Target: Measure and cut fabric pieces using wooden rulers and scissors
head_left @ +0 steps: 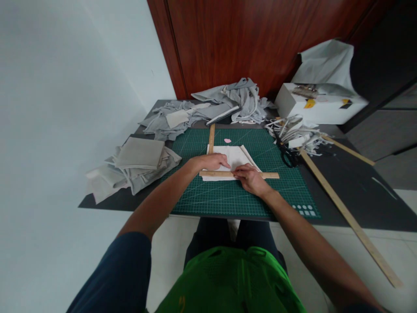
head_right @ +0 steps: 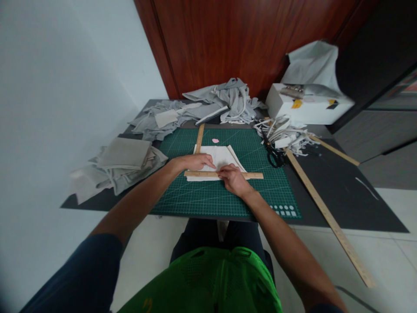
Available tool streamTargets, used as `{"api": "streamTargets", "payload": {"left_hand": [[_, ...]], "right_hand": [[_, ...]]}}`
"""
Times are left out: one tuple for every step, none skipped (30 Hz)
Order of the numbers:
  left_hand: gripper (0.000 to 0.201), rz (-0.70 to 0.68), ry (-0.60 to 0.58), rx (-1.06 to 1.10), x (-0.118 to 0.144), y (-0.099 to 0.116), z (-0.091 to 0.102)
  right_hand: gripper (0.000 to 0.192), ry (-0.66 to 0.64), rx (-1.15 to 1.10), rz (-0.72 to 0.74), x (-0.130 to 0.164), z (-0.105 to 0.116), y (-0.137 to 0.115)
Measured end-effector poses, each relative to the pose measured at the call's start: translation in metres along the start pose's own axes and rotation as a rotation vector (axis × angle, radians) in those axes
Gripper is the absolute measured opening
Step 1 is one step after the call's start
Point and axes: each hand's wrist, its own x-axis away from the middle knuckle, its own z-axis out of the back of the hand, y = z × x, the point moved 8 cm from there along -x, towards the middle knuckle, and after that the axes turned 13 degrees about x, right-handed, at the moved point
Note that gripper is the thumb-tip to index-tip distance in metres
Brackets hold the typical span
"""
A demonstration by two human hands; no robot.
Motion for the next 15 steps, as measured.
{"api": "streamTargets", "payload": {"left_hand": [[0.063,0.001,-0.004,-0.009,0.000,0.000,-0.001],[0.063,0.003,-0.005,-0.020,0.000,0.000,-0.001],[0.063,0.004,0.001,-0.030,0.001,0.000,-0.001],[0.062,0.005,0.015,-0.039,0.002,0.001,-0.002],[0.060,0.003,0.037,-0.047,0.003,0.003,-0.001],[0.056,0.001,0.065,-0.055,0.005,0.004,-0.001],[0.052,-0.004,0.100,-0.061,0.009,0.006,-0.001],[0.046,-0.010,0.136,-0.065,0.013,0.009,0.000],[0.040,-0.018,0.175,-0.067,0.017,0.011,0.000],[0.034,-0.025,0.212,-0.064,0.022,0.012,0.000],[0.029,-0.027,0.249,-0.058,0.027,0.013,0.000],[0.023,-0.024,0.287,-0.049,0.031,0.013,0.000],[0.017,-0.020,0.321,-0.039,0.035,0.012,0.000],[0.012,-0.016,0.350,-0.031,0.039,0.011,-0.001],[0.007,-0.012,0.371,-0.026,0.041,0.011,-0.002]], "right_hand": [[0.028,0.004,-0.004,0.000,-0.001,-0.001,-0.001],[0.028,0.011,-0.008,-0.002,-0.001,-0.001,-0.001],[0.028,0.020,-0.013,-0.005,-0.001,-0.001,-0.001],[0.027,0.029,-0.018,-0.009,-0.001,-0.001,-0.001],[0.027,0.035,-0.023,-0.011,-0.001,0.000,0.000],[0.026,0.036,-0.025,-0.011,-0.001,0.000,0.000],[0.026,0.033,-0.028,-0.010,0.000,0.000,0.000],[0.027,0.028,-0.029,-0.011,0.000,0.000,0.000],[0.027,0.021,-0.031,-0.011,-0.001,0.000,0.000],[0.027,0.014,-0.031,-0.010,-0.001,0.000,-0.001],[0.026,0.010,-0.031,-0.011,-0.001,0.000,-0.001],[0.026,0.008,-0.030,-0.011,-0.001,0.001,-0.002],[0.025,0.009,-0.030,-0.012,-0.002,0.002,-0.002],[0.024,0.009,-0.030,-0.012,-0.002,0.003,-0.002],[0.024,0.009,-0.032,-0.011,-0.002,0.004,-0.001]]}}
